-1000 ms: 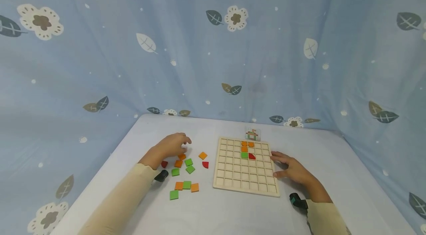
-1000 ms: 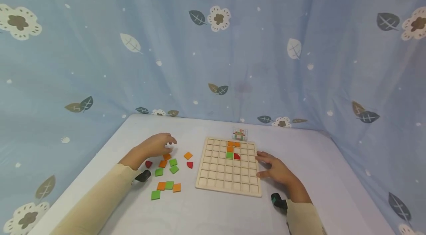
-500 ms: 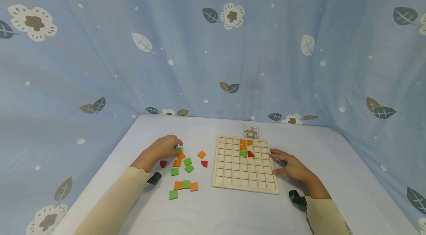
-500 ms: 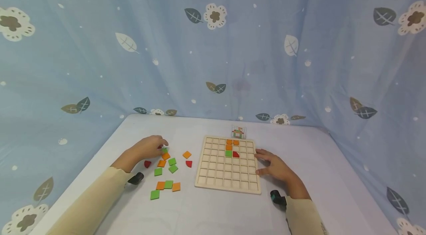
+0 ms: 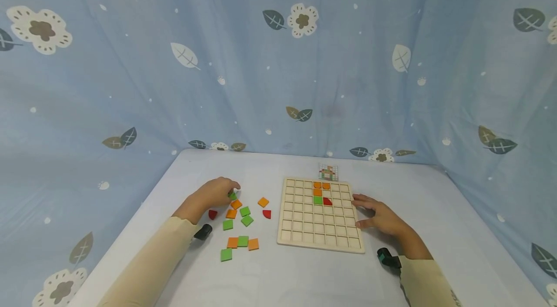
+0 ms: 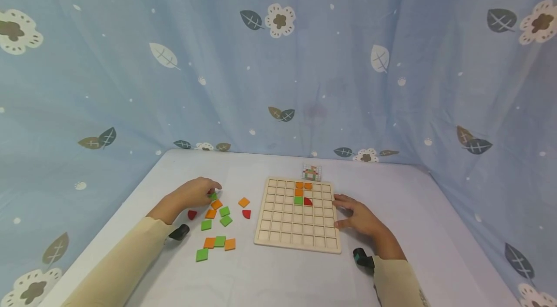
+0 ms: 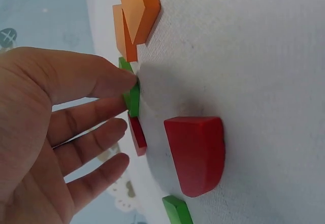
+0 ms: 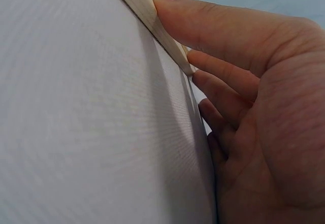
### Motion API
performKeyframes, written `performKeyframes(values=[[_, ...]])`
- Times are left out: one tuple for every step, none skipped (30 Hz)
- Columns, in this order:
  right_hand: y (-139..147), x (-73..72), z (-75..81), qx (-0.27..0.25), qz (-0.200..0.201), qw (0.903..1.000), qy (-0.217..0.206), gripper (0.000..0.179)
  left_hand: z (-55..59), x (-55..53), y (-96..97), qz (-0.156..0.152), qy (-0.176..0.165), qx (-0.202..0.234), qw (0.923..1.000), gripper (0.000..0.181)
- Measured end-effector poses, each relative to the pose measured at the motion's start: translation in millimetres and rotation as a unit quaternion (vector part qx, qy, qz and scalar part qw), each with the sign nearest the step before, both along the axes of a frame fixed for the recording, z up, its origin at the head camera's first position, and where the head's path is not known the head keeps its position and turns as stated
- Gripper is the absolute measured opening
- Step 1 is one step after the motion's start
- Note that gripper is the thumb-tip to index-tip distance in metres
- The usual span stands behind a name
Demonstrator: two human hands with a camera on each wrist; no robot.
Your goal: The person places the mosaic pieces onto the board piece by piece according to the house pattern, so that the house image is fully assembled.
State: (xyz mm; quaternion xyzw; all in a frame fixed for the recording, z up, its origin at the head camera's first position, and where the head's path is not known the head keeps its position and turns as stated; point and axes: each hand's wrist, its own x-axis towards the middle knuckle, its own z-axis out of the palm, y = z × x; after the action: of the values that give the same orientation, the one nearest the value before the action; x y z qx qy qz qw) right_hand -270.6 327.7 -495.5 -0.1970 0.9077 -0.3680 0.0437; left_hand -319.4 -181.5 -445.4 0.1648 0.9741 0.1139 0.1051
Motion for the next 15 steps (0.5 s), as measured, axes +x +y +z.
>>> performKeyframes(values=[[-0.1,0.0,-0.3,0.000,-0.001,1.0000,0.000,0.074,0.0,-0.2,0.0,0.001,-0.002,0.003,1.0000,0.040],[0.0,-0.1,-0.7,-0.002,-0.004,1.0000,-0.003,0.074,0.1,-0.4,-0.1,0.001,-0.003,0.005,1.0000,0.041],[0.2,-0.1,-0.8,-0.002,-0.005,1.0000,-0.005,0.074,0.2,-0.5,-0.3,0.001,-0.003,0.006,1.0000,0.041],[0.4,0.1,-0.9,-0.002,-0.006,1.0000,-0.006,0.074,0.1,-0.9,-0.7,0.001,-0.003,0.007,1.0000,0.041],[0.5,0.1,-0.9,-0.001,-0.006,1.0000,-0.005,0.075,0.0,-1.2,-1.1,0.001,-0.002,0.007,1.0000,0.040],[0.3,0.2,-0.6,-0.002,-0.006,1.0000,-0.005,0.074,-0.2,-1.6,-1.6,0.002,-0.002,0.008,1.0000,0.039],[0.4,0.3,-0.3,-0.002,-0.006,1.0000,-0.005,0.075,-0.4,-2.0,-2.0,0.002,-0.002,0.008,1.0000,0.039],[0.4,0.4,-0.1,-0.002,-0.005,1.0000,-0.005,0.074,-0.8,-2.4,-2.6,0.002,-0.001,0.007,1.0000,0.038],[0.3,0.6,0.3,-0.002,-0.002,1.0000,-0.003,0.074,-1.4,-2.9,-3.3,0.002,0.000,0.007,1.0000,0.036],[0.2,0.7,0.4,-0.002,-0.001,1.0000,-0.001,0.074,-1.6,-3.1,-3.8,0.002,0.001,0.007,1.0000,0.035],[0.0,0.7,0.6,-0.002,0.000,1.0000,0.000,0.074,-1.9,-3.4,-4.2,0.001,0.000,0.008,1.0000,0.034],[-0.3,0.8,0.8,-0.003,0.001,1.0000,0.001,0.074,-2.2,-3.6,-4.7,-0.001,0.001,0.010,0.9999,0.032],[-0.4,0.8,0.8,-0.003,0.002,1.0000,0.002,0.073,-2.4,-3.9,-5.0,-0.003,0.002,0.012,0.9999,0.030],[-0.6,0.8,0.8,-0.003,0.003,1.0000,0.003,0.073,-2.8,-4.3,-5.3,-0.005,0.003,0.013,0.9999,0.028],[-0.6,0.7,0.8,-0.003,0.003,1.0000,0.003,0.073,-3.1,-4.6,-5.6,-0.007,0.003,0.015,0.9999,0.026]])
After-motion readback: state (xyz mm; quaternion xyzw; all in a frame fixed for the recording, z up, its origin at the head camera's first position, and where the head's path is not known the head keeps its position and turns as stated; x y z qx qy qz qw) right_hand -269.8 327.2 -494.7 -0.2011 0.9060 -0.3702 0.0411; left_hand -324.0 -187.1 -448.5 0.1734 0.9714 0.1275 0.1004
